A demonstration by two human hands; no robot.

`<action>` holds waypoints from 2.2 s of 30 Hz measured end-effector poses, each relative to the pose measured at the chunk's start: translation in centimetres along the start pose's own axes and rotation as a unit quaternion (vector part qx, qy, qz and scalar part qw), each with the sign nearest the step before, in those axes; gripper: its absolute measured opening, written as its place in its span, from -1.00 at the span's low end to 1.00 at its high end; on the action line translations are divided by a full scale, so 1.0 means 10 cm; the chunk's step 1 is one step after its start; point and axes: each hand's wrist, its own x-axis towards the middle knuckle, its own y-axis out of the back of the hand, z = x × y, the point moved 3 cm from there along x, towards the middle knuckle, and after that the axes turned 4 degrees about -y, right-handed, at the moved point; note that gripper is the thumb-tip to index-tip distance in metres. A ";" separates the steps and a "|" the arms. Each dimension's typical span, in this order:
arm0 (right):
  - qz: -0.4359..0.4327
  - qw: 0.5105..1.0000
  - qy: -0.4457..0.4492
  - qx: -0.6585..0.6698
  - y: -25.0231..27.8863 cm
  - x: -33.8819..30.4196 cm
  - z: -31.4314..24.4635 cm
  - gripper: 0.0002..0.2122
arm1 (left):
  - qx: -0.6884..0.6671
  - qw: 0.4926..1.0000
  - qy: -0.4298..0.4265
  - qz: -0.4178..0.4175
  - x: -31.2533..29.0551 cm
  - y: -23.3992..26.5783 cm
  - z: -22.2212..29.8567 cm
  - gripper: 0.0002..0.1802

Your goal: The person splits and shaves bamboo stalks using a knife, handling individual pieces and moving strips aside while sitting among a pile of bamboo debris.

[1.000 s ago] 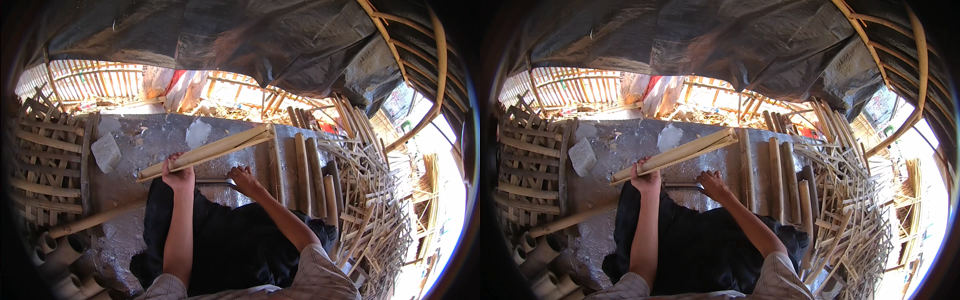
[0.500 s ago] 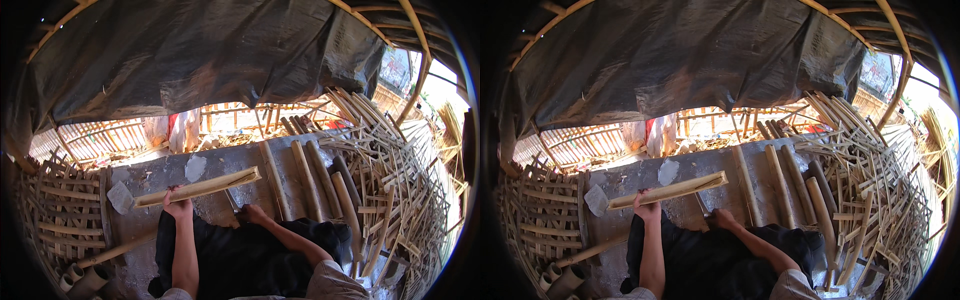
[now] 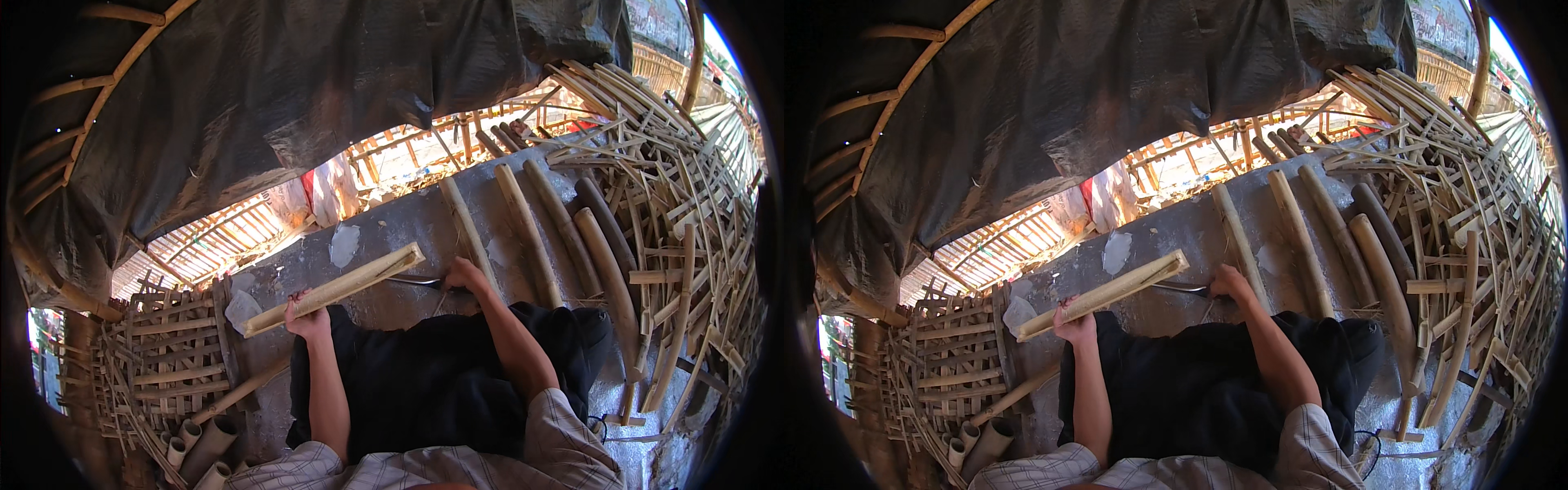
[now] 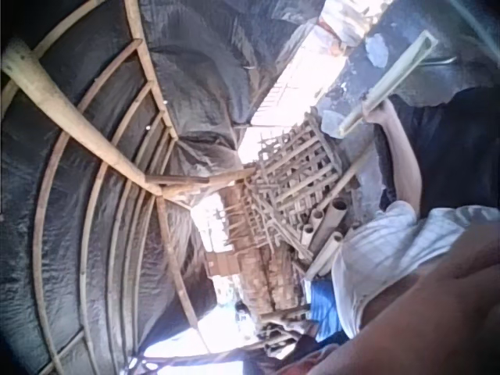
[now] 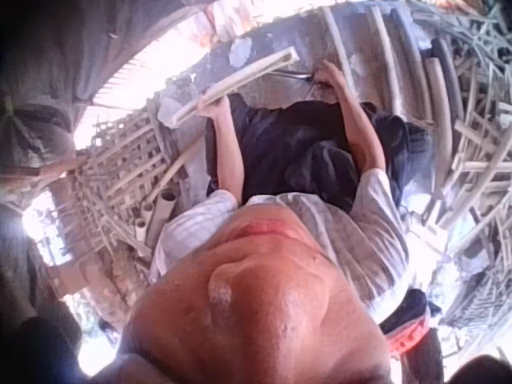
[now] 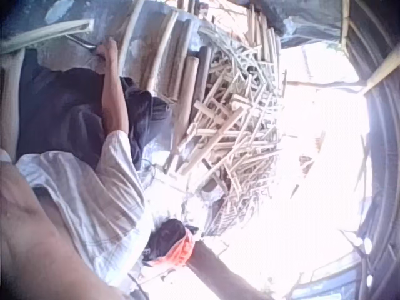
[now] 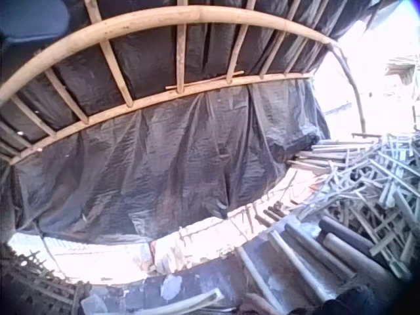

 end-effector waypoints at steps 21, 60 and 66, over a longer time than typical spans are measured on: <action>0.100 0.659 0.125 0.735 1.23 -0.55 0.08 -0.92 | 0.016 0.993 0.047 0.108 -0.01 0.22 -0.13 -0.82; 0.102 0.854 0.097 0.501 0.64 -0.36 -0.40 -0.79 | 0.158 0.982 0.007 -0.105 -0.21 -0.60 -0.38 -0.57; 0.304 0.872 0.195 0.331 0.88 -0.42 -0.64 -0.76 | 0.309 0.931 0.056 -0.188 -0.38 -1.38 -0.73 -0.50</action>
